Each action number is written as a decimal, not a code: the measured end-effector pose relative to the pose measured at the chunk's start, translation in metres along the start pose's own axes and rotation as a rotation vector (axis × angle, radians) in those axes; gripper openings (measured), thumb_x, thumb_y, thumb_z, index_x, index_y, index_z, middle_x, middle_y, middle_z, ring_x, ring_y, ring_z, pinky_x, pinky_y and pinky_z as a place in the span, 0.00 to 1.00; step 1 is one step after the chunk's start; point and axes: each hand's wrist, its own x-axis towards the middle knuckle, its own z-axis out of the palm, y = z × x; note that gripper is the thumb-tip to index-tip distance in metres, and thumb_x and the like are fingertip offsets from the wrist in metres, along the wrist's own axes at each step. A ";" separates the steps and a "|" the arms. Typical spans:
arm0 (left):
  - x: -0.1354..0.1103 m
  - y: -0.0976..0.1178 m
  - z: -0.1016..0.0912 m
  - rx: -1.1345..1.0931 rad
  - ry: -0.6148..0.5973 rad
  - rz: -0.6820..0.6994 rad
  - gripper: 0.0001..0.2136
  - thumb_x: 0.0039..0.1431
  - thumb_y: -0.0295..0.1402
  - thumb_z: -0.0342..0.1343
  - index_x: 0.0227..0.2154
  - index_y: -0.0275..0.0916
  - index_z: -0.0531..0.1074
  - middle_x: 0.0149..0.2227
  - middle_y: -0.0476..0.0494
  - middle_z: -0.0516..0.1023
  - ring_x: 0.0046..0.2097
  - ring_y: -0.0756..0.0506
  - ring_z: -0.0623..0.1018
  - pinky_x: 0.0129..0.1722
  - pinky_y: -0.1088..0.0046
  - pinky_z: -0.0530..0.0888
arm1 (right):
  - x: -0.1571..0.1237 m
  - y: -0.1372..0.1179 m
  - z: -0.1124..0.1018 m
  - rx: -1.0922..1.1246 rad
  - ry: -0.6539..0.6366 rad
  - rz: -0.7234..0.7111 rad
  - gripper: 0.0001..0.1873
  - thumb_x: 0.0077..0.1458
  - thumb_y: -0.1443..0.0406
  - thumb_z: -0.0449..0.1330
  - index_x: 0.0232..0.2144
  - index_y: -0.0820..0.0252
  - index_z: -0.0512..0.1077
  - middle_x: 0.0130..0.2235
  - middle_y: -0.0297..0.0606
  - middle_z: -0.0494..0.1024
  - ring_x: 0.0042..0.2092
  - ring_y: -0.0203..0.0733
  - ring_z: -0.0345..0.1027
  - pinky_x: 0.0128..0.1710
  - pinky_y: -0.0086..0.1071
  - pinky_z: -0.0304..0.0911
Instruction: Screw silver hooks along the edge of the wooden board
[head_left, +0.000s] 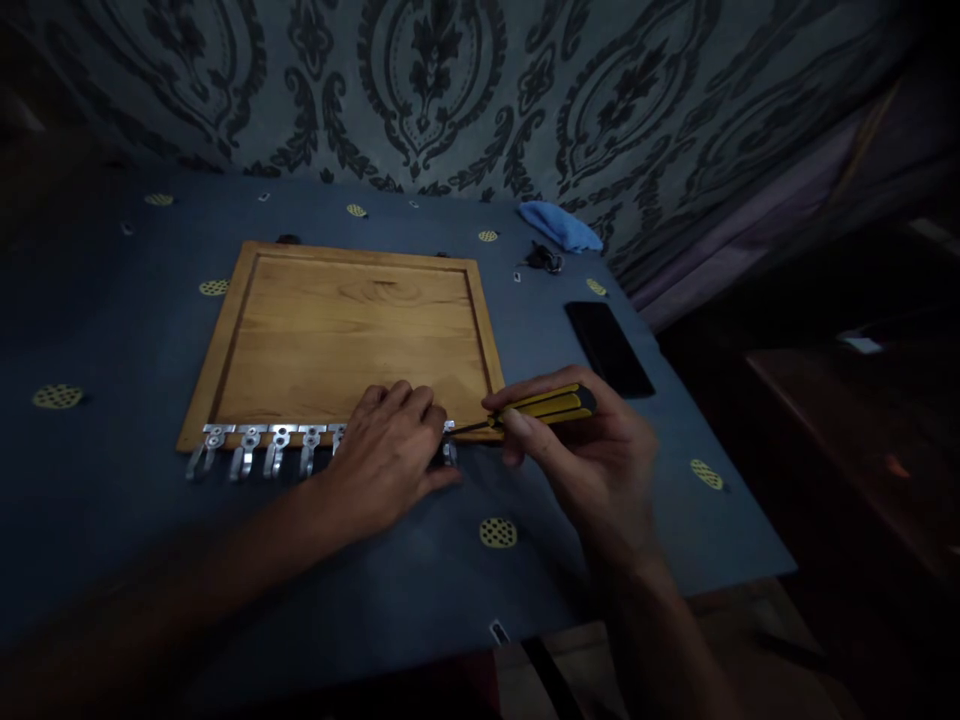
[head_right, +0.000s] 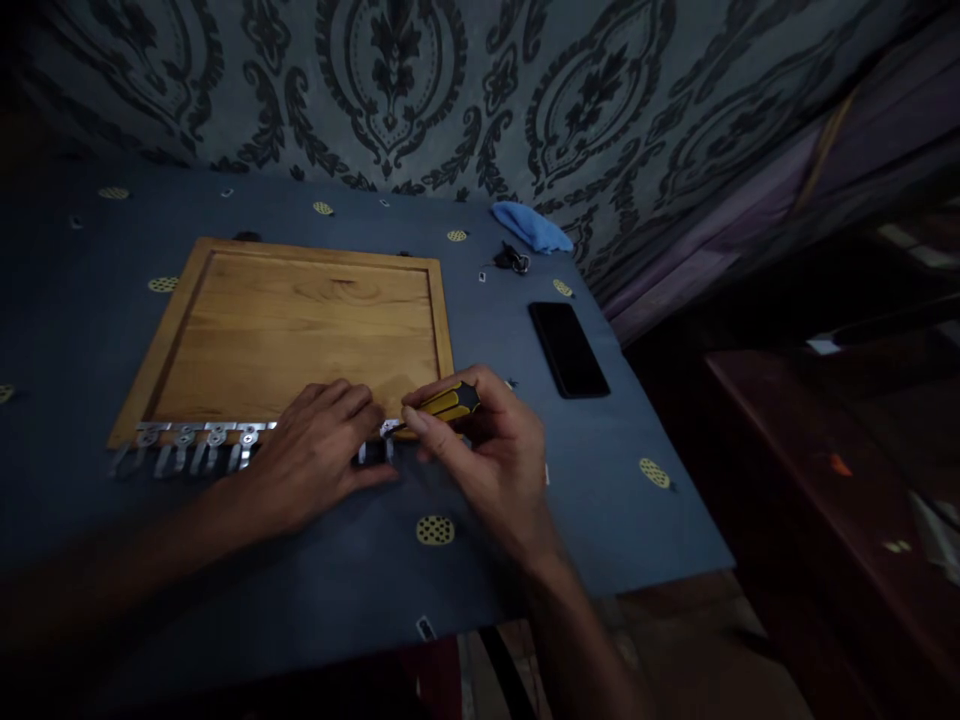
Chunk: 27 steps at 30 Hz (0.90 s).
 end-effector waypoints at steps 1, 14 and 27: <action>0.000 0.000 0.000 0.002 -0.008 -0.001 0.22 0.59 0.49 0.62 0.45 0.34 0.73 0.44 0.39 0.75 0.50 0.36 0.73 0.50 0.57 0.69 | 0.000 -0.001 -0.001 0.020 -0.022 0.006 0.06 0.56 0.65 0.67 0.38 0.54 0.75 0.35 0.30 0.81 0.24 0.30 0.68 0.25 0.26 0.70; 0.001 0.000 -0.002 0.006 -0.023 -0.018 0.23 0.58 0.50 0.61 0.45 0.34 0.73 0.45 0.39 0.75 0.50 0.36 0.73 0.50 0.57 0.69 | 0.000 -0.006 -0.002 0.065 -0.013 0.009 0.06 0.54 0.66 0.70 0.35 0.55 0.76 0.36 0.33 0.82 0.27 0.32 0.71 0.22 0.24 0.69; 0.000 0.000 -0.001 0.007 -0.004 -0.011 0.23 0.58 0.50 0.61 0.45 0.34 0.73 0.45 0.39 0.74 0.50 0.36 0.72 0.50 0.58 0.68 | -0.001 -0.011 -0.003 0.031 0.013 -0.013 0.05 0.53 0.66 0.70 0.34 0.55 0.78 0.37 0.35 0.83 0.29 0.34 0.72 0.20 0.23 0.67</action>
